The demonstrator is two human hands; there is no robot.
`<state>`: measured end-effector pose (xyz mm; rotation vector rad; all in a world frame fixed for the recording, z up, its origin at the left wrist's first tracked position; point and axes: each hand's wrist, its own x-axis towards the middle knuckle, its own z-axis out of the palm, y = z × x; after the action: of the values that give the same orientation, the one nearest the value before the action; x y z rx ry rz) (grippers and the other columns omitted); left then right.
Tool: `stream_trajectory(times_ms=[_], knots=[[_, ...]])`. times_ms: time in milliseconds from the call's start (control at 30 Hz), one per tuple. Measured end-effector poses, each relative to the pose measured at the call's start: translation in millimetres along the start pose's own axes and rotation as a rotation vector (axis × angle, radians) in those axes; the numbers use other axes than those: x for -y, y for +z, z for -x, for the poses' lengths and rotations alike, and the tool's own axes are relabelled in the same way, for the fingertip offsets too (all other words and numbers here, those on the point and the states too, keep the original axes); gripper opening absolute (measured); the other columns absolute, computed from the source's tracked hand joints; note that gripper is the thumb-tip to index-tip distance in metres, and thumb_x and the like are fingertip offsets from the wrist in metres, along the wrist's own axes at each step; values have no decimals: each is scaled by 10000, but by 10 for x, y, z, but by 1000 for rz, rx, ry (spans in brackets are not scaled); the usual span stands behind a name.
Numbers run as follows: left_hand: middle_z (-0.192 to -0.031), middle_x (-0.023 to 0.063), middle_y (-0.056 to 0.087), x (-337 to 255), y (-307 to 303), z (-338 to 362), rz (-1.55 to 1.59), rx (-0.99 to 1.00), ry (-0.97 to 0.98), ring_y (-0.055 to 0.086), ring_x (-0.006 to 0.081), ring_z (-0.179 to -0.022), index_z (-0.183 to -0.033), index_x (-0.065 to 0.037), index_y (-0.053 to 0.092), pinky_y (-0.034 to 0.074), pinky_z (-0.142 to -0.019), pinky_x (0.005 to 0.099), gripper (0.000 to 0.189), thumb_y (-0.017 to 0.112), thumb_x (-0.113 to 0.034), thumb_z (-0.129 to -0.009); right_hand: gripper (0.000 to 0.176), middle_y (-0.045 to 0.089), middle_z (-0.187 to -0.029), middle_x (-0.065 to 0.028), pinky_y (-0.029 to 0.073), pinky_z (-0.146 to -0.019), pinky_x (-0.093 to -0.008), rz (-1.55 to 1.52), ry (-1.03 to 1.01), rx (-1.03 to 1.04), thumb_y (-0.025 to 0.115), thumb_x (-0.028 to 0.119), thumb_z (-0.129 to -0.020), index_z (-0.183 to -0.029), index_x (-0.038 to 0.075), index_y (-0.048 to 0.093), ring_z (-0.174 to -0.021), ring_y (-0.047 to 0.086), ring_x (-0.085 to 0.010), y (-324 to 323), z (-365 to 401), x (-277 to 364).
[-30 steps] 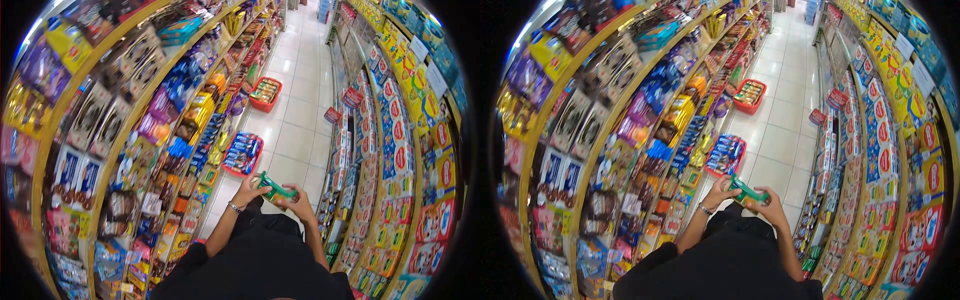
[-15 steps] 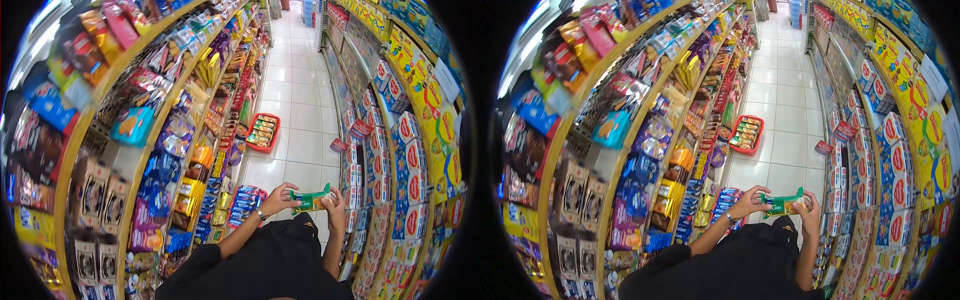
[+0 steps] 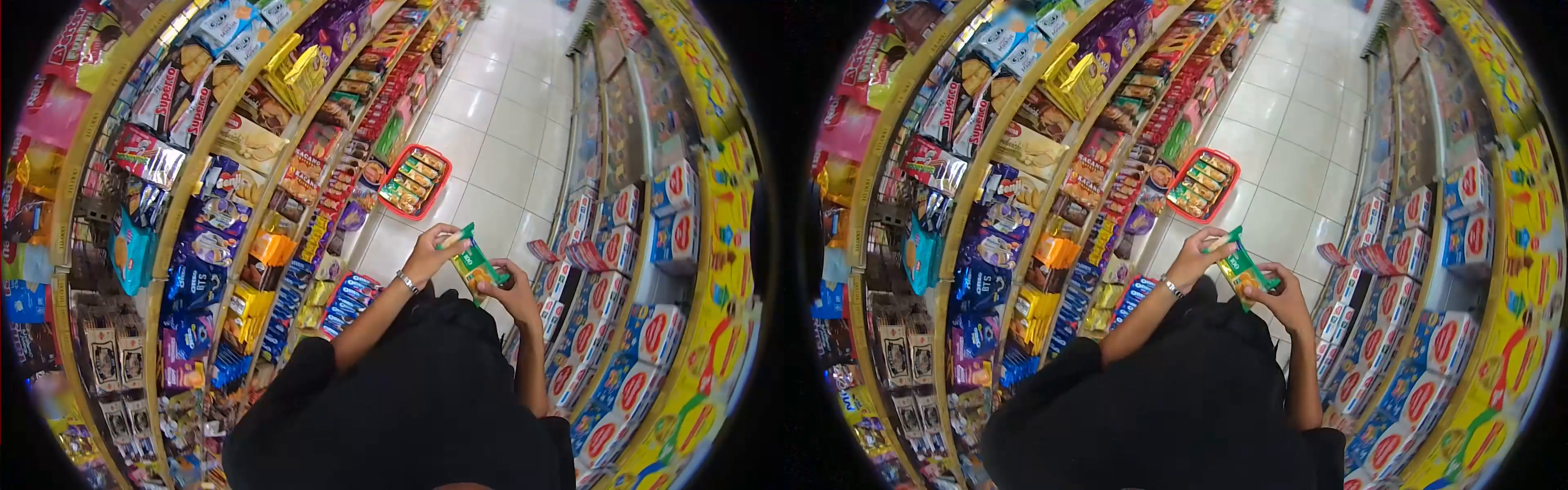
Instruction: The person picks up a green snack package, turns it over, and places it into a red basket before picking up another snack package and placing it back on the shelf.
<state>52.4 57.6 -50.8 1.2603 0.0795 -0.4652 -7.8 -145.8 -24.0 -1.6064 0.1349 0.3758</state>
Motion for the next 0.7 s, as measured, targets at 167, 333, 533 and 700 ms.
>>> stream_trajectory(times_ms=[167,333,533,700], knots=[[-1125,69,532,-297,98,-664,109,63,-121,560,139,-1012,-1275,-64,395,509,-829,288,588,736,-130,-801,459,597,-871,-56,497,-672,-217,-9,18,64,795,177,-742,-1091,-19,571,-778,590,-94,-395,-885,160],[-1128,117,546,-435,126,-1735,211,-57,-54,580,160,-985,-1292,-88,372,540,-765,298,618,734,-95,-792,381,639,-907,-90,501,-715,-226,-57,-10,50,752,137,-783,-1076,-23,569,-843,616,-116,-745,-1924,347],[-954,117,653,-758,-78,-3274,229,-235,130,629,147,-856,-1142,-41,445,520,-715,276,417,703,-142,-830,210,638,-929,-62,482,-765,-252,-17,-141,100,641,81,-871,-1038,-24,569,-871,604,-122,-1003,-3133,720],[-957,134,645,-1180,-278,-3736,311,-258,112,637,164,-851,-1176,-21,397,534,-723,288,452,681,-157,-851,249,637,-922,-55,459,-740,-242,110,-69,164,654,119,-870,-1067,-5,564,-831,576,-94,-1066,-3927,1136]])
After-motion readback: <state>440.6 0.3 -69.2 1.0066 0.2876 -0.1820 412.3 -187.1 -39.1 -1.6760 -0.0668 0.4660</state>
